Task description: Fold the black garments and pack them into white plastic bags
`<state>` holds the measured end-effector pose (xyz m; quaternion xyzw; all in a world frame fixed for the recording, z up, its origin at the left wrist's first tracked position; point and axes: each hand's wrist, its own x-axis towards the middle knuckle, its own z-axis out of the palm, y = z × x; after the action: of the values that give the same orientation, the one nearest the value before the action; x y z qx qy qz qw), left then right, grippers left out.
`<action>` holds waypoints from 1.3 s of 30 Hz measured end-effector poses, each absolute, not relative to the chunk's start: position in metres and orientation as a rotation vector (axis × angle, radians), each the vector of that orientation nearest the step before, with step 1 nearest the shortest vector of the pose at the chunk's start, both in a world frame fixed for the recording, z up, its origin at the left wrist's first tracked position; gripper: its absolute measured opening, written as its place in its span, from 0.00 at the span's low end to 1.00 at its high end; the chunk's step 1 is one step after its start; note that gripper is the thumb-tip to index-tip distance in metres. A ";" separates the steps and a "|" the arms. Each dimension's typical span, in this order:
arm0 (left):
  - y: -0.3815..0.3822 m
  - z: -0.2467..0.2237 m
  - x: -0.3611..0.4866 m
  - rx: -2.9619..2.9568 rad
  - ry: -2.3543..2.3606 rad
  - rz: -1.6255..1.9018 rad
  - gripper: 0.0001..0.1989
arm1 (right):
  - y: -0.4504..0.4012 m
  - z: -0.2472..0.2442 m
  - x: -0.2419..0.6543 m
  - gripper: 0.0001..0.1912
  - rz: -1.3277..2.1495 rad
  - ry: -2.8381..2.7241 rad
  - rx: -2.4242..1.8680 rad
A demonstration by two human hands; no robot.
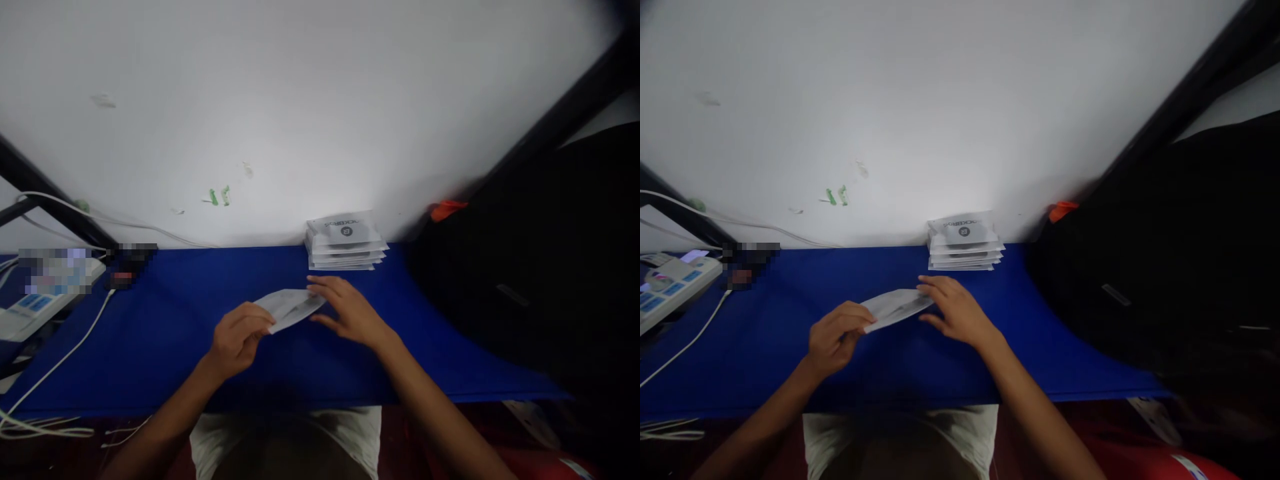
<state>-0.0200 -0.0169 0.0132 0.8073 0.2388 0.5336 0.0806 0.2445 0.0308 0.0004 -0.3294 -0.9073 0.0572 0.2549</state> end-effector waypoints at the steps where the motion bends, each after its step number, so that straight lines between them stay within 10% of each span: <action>1: -0.018 0.012 -0.015 2.419 0.658 1.570 0.07 | 0.027 0.002 0.236 0.23 0.216 -2.509 -0.844; 14: 0.011 -0.013 -0.028 2.360 1.202 1.472 0.05 | 0.111 0.041 0.287 0.28 -0.706 -2.156 -1.312; 39: 0.092 -0.077 -0.023 2.565 1.347 0.666 0.16 | 0.135 0.009 0.287 0.40 -0.467 -2.283 -1.347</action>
<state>-0.0229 0.0920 -0.0771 0.8598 0.4513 0.2233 0.0844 0.2866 0.1349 0.0088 -0.4878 -0.8269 -0.1692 0.2229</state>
